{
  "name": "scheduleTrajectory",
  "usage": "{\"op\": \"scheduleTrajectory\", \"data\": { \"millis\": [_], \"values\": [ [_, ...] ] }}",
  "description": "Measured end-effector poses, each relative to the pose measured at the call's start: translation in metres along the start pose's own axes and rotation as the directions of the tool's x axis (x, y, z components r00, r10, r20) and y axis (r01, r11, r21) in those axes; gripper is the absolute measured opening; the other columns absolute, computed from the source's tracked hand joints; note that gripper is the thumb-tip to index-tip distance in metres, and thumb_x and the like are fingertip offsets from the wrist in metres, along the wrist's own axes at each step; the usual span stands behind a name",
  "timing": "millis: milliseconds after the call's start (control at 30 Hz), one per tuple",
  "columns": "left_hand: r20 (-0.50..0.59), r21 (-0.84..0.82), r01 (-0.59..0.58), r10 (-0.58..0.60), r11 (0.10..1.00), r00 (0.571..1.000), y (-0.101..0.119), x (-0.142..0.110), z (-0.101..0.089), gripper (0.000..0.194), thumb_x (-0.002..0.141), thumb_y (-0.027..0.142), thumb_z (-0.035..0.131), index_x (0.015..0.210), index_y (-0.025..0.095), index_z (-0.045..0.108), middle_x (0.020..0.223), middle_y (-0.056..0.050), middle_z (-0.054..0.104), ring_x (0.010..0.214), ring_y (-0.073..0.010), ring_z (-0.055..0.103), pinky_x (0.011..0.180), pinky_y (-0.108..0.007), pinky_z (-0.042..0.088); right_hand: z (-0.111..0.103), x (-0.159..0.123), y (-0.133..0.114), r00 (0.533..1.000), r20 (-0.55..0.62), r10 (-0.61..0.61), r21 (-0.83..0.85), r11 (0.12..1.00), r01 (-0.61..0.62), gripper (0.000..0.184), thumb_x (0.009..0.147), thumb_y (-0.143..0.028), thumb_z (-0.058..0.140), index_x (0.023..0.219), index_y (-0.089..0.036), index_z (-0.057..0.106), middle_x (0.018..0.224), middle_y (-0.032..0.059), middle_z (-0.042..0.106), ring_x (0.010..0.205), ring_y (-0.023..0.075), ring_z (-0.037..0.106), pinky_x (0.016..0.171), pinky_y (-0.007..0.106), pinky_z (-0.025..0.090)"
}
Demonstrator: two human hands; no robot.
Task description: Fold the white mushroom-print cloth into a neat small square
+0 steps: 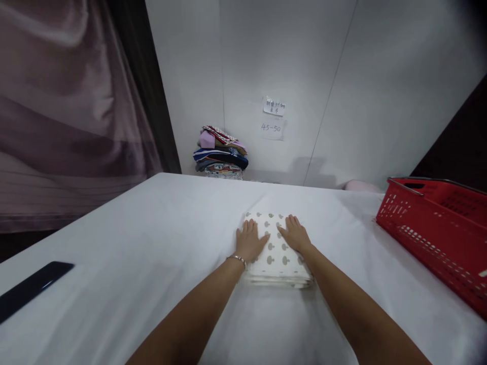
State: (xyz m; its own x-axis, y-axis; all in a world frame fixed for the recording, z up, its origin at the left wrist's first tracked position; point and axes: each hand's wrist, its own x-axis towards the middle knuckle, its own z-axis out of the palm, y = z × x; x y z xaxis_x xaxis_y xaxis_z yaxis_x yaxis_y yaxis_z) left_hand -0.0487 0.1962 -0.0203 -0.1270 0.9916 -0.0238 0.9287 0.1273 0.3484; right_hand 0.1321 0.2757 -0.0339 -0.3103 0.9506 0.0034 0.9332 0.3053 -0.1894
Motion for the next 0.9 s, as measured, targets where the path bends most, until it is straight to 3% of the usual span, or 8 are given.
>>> {"op": "scheduleTrajectory", "data": {
  "millis": [67,167,333,533,733,900],
  "values": [
    [-0.022,0.035,0.007,-0.006,0.999,1.0,0.007,0.01,-0.008,0.079,0.082,0.067,0.021,0.141,0.014,0.027,0.151,-0.01,0.012,0.139,-0.0285,0.004,0.109,-0.054,0.005,0.0,0.0,0.0,1.0,-0.018,-0.003,-0.007,1.0,0.003,0.066,0.09,-0.055,0.022,0.143,-0.016,0.023,0.152,0.0097,0.013,0.139,0.0232,0.008,0.106,0.043,0.021],
    [-0.086,0.076,-0.067,0.073,0.995,0.994,0.011,0.028,-0.014,0.076,0.083,0.065,0.022,0.14,0.015,0.029,0.152,-0.009,0.014,0.14,-0.0264,0.002,0.111,-0.051,0.0,0.001,0.001,0.001,0.999,-0.031,-0.005,-0.01,1.0,0.005,0.064,0.09,-0.054,0.022,0.143,-0.017,0.024,0.152,0.0099,0.013,0.139,0.0236,0.008,0.106,0.043,0.022],
    [-0.052,0.001,-0.011,0.011,1.0,0.999,-0.007,0.046,-0.002,0.069,0.085,0.063,0.02,0.141,0.023,0.025,0.152,-0.004,0.014,0.14,-0.0245,0.004,0.11,-0.05,0.01,0.004,0.002,0.004,0.999,-0.036,-0.034,-0.007,0.999,0.034,0.063,0.091,-0.052,0.024,0.143,-0.018,0.023,0.151,0.0105,0.015,0.139,0.0246,0.009,0.104,0.044,0.024],
    [-0.11,-0.068,-0.044,0.036,0.997,0.993,-0.018,0.047,0.01,0.066,0.086,0.062,0.021,0.14,0.024,0.027,0.152,-0.003,0.017,0.139,-0.0223,0.007,0.109,-0.044,0.019,0.006,0.004,0.006,0.998,-0.048,-0.037,0.01,0.999,0.038,0.066,0.089,-0.054,0.024,0.141,-0.014,0.027,0.151,0.0111,0.016,0.139,0.0254,0.008,0.105,0.043,0.023],
    [-0.12,-0.099,-0.068,0.056,0.993,0.991,-0.016,0.046,0.004,0.059,0.089,0.054,0.024,0.138,0.023,0.029,0.151,-0.003,0.019,0.139,-0.0211,0.01,0.108,-0.042,0.024,0.004,0.003,0.006,0.999,-0.032,-0.027,0.004,1.0,0.027,0.066,0.09,-0.054,0.022,0.142,-0.014,0.024,0.152,0.01,0.014,0.139,0.0233,0.007,0.105,0.042,0.025],
    [-0.091,-0.03,-0.021,0.018,0.999,0.996,-0.011,0.032,-0.002,0.057,0.088,0.046,0.026,0.139,0.021,0.026,0.152,-0.004,0.014,0.139,-0.0227,0.007,0.108,-0.046,0.019,0.004,0.003,0.007,1.0,-0.011,-0.017,0.021,1.0,0.017,0.064,0.09,-0.053,0.023,0.143,-0.017,0.023,0.152,0.0095,0.012,0.139,0.0236,0.007,0.104,0.044,0.025]
  ]
}}
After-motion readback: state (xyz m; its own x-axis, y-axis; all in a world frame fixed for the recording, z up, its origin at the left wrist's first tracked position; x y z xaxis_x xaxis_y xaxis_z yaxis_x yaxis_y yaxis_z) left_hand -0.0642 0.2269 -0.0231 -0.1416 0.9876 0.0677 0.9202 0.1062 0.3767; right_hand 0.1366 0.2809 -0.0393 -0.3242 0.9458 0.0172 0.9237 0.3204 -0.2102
